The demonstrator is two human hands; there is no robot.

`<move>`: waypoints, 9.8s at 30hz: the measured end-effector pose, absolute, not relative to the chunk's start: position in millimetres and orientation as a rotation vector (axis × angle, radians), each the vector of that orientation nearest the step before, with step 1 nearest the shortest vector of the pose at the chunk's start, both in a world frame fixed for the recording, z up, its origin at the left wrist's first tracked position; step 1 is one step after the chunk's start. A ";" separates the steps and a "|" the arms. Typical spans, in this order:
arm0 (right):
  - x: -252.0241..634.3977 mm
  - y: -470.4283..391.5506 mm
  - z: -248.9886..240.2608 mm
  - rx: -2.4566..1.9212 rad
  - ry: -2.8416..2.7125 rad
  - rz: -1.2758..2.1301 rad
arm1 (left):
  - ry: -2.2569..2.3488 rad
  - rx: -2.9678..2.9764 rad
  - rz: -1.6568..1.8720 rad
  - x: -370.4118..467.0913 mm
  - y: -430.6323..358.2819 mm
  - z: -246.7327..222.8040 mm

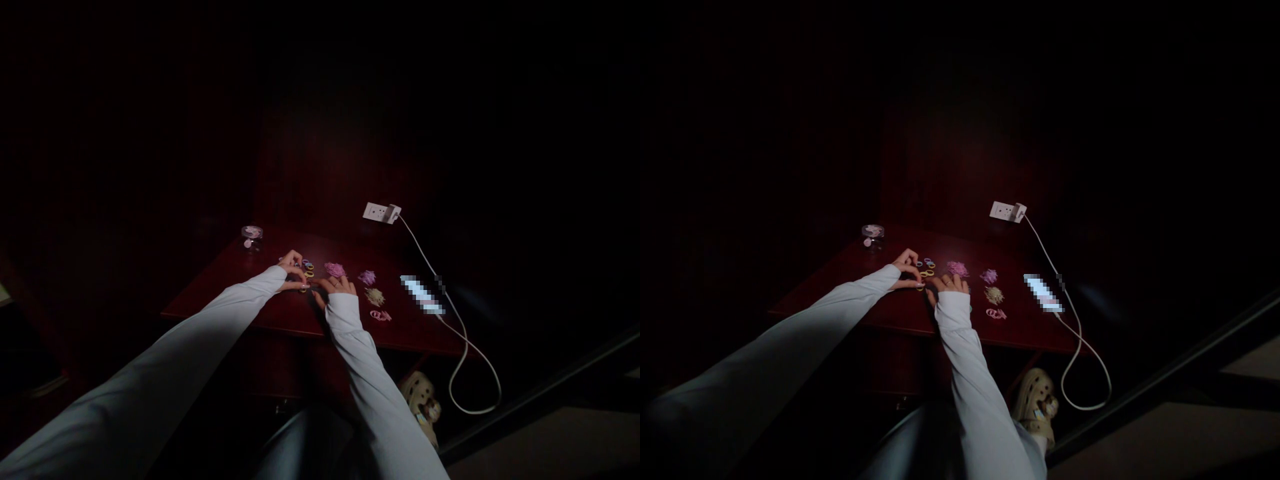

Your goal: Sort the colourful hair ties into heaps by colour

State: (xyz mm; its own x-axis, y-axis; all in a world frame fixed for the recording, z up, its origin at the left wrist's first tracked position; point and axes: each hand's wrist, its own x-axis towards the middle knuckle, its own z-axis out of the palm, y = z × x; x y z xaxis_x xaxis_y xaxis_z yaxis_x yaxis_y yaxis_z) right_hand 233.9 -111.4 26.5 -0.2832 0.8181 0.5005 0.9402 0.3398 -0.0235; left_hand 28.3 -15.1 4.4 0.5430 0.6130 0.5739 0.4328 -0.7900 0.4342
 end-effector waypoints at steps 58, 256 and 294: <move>315.2 -125.7 8.3 -1.332 -2.513 -0.444 | 1.134 2.841 1.034 16.7 -10.7 -1.2; 174.5 -87.8 2.5 -1.670 -2.114 -0.203 | 1.550 2.575 0.911 -37.4 -5.7 -13.3; 253.0 -144.8 40.5 -1.392 -2.121 -0.478 | 1.435 2.594 1.109 -30.8 -12.9 -0.8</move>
State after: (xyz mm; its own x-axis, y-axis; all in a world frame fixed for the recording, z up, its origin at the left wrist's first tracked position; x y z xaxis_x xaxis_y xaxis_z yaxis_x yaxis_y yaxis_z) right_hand 253.0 -144.8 40.5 -0.3101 0.7199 0.6210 0.9168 0.3994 -0.0052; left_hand -30.8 -12.9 -0.8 0.3437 0.7346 0.5850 0.7513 -0.5889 0.2981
